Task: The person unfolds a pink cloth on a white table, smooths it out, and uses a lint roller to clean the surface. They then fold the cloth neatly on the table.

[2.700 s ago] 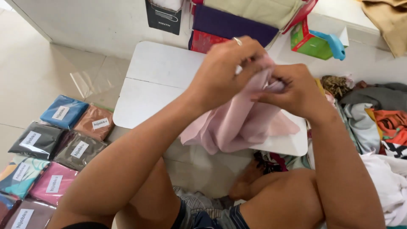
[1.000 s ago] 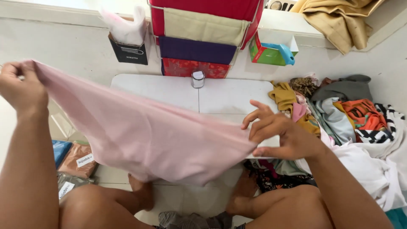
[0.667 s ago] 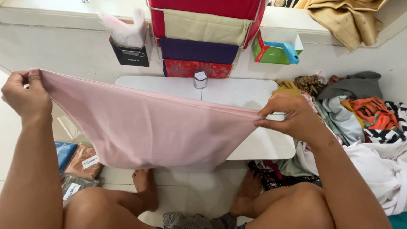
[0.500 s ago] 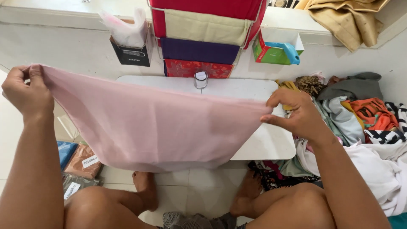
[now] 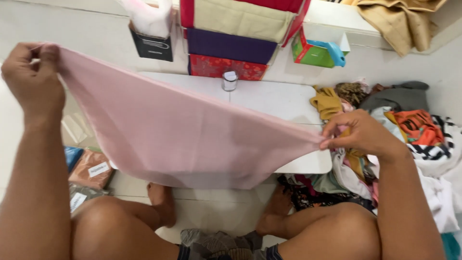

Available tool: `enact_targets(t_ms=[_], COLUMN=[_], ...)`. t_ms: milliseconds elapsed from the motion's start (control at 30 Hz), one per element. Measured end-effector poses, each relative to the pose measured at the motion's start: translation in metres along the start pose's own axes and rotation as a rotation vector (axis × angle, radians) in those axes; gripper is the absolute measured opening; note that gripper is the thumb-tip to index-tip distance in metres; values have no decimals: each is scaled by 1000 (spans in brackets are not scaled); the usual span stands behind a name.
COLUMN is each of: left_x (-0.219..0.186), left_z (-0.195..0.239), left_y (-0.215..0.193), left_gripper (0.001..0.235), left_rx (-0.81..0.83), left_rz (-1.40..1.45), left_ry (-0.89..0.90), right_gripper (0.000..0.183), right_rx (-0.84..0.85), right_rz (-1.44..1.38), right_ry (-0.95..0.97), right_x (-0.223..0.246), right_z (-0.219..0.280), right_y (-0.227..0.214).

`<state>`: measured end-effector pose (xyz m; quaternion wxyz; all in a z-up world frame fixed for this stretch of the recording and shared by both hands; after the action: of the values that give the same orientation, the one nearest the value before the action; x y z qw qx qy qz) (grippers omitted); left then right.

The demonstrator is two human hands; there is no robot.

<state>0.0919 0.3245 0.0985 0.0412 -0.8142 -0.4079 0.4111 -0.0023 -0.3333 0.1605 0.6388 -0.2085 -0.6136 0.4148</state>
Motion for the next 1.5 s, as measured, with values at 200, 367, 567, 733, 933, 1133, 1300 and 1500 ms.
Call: enact_targets(t_ms=[200,367,567,733,933,1133,1300,1500], left_x=[-5,11,18,6,-12,-57,-75,-90], left_z=[13,13,8,8,-2,1,4,11], left_y=[-6,-9,-11,-4,0,6,5,-5], left_gripper=[27,24,17,15,15,16,10,4], left_rx=[22,2,-74,-47,-87,31,159,288], left_rz=[-86,-70,11,63,171,311,333,304], left_ry=[-331,-277,-203,-207,-140,-167,-93,23], right_gripper=[13,14,19,35,35,19,18,17], right_rx=[261,169,-156,-294,-473,-395,-479,-449], right_rz=[-3,-54,32,-306,-556,-252,-151,-131], right_ry=[-158,-252,-467,-306,-104,252,279,238], right_x=[38,33,25,9,-11,-2,-17,-41], right_z=[18,12,6,10,17,29,34,28], right_y=[21,21,13,7,-16,-36,-45,-38])
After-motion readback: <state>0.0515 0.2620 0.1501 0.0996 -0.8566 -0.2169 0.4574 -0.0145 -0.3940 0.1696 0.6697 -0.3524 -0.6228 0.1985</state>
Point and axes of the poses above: each hand's wrist, its own z-axis away from the middle knuckle, its own y-axis out of the palm, x = y × z, the point moved 4 cm from there along -z, towards the middle knuckle, and after that the axes turned 1 degree about -z, right-handed, at the moved point
